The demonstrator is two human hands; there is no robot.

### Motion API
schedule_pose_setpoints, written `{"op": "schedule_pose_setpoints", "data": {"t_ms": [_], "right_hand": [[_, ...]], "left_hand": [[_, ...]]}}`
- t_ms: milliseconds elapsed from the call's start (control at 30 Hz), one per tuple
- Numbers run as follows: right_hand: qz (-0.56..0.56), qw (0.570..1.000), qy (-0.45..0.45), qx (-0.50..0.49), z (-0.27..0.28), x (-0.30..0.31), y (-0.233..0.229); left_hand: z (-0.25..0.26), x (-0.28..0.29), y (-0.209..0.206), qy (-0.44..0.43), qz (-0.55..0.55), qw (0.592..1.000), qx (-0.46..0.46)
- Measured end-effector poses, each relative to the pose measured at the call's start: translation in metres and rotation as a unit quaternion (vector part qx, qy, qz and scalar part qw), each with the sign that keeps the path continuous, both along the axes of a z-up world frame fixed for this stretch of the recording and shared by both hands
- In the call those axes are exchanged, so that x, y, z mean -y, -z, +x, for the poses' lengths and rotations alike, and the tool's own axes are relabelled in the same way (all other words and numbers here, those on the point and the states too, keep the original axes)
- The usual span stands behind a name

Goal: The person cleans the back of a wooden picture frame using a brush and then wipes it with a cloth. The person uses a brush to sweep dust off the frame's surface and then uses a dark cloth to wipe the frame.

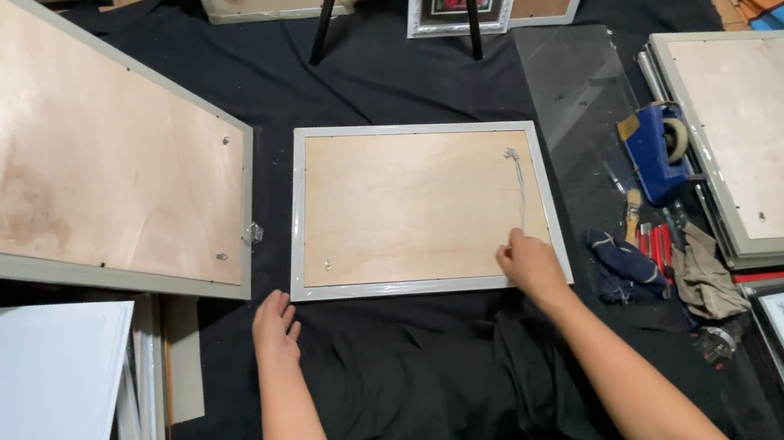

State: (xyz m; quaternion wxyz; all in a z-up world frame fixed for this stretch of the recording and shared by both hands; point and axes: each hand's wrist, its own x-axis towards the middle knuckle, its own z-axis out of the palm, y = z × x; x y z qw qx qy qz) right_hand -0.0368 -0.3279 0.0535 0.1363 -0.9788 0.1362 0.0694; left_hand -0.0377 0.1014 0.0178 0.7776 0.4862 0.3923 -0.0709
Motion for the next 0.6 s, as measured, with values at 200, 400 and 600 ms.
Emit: {"op": "schedule_pose_setpoints", "data": {"t_ms": [200, 400, 600], "right_hand": [[0.069, 0.989, -0.129, -0.001, 0.026, -0.154, 0.007], [0.258, 0.955, -0.149, 0.002, 0.047, -0.254, -0.022], [0.471, 0.882, 0.007, -0.009, 0.056, -0.265, -0.031]], "left_hand": [[0.015, -0.007, 0.026, -0.048, -0.045, 0.997, -0.026], [0.025, -0.007, 0.068, -0.048, -0.056, 0.996, -0.05], [0.029, -0.005, 0.076, -0.057, -0.036, 0.997, -0.04]]}}
